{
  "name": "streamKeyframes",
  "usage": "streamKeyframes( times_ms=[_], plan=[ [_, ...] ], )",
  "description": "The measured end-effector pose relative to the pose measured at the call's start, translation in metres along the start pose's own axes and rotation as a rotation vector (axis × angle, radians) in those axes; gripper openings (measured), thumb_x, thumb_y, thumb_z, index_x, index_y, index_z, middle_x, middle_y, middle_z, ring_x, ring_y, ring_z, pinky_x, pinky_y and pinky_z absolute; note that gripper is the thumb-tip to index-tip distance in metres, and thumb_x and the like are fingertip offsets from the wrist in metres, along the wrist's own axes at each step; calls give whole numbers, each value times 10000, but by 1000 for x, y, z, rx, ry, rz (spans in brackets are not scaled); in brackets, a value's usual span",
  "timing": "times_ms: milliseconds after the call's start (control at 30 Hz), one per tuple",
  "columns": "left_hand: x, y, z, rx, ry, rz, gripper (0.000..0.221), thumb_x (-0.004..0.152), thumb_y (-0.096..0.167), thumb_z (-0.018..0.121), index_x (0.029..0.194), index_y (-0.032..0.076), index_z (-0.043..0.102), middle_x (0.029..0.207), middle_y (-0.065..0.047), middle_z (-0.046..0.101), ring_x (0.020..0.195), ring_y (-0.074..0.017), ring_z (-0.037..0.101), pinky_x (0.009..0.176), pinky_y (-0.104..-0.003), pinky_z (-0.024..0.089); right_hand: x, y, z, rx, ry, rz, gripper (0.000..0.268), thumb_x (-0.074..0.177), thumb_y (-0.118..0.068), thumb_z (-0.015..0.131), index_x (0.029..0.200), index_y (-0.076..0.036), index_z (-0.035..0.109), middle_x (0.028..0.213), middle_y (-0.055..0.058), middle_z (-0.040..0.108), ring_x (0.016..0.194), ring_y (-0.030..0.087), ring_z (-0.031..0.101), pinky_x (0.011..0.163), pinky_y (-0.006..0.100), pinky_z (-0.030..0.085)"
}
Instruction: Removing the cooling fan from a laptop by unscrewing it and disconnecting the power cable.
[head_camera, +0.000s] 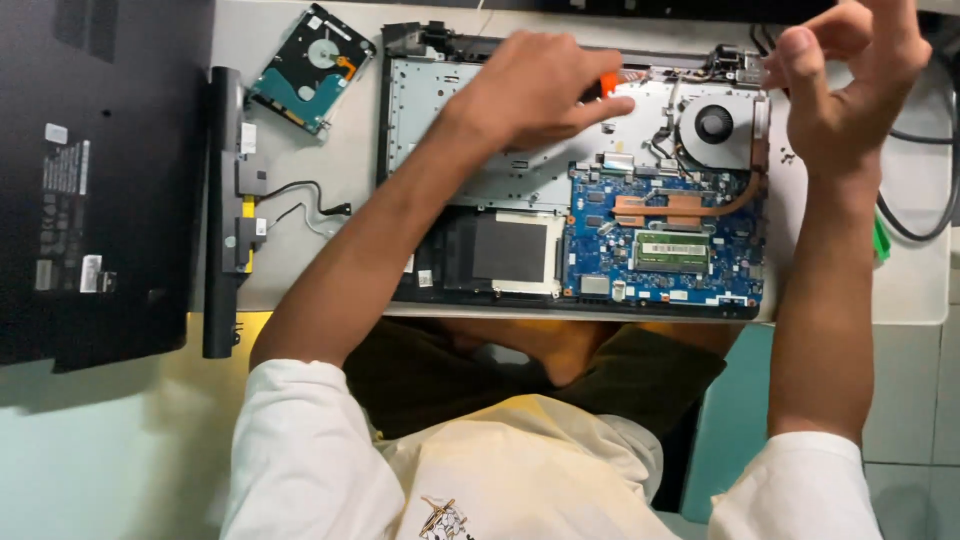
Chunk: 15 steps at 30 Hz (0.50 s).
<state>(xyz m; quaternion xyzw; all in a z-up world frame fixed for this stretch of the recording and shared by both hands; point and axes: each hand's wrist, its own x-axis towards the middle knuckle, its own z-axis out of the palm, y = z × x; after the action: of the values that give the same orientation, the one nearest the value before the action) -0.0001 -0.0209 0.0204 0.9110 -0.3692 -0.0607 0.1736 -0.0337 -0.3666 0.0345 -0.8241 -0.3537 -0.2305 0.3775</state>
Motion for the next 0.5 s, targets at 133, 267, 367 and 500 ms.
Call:
streamKeyframes(
  times_ms=[133,267,367,500],
  plan=[
    [7,7,20,58,40,65,542,1270,698,525,1157,188,670,799,-47,710,668,-265,671,661,-476,556,-3,8,5,-10,-28,-12,328,1480,-102,640,1635,176,560,994,315,694,801,398,723,732,479,592],
    [20,-1,50,151,209,140,397,1214,549,694,1072,182,648,723,6,666,580,-202,576,506,-414,469,-4,2,15,-89,-81,9,354,1473,-100,699,1597,226,635,995,327,741,807,390,750,755,460,587],
    [29,0,63,157,357,148,327,1120,482,785,991,209,661,709,41,689,568,-173,620,487,-400,485,-5,2,18,-98,-115,51,330,1492,-53,711,1607,249,647,1002,331,725,781,375,717,721,453,574],
    [42,-2,55,93,673,159,302,1005,434,861,947,242,636,636,88,658,486,-107,618,444,-364,505,-50,50,6,-104,-72,384,377,1630,-167,593,1761,185,624,1215,232,656,911,306,635,779,407,519]
  ],
)
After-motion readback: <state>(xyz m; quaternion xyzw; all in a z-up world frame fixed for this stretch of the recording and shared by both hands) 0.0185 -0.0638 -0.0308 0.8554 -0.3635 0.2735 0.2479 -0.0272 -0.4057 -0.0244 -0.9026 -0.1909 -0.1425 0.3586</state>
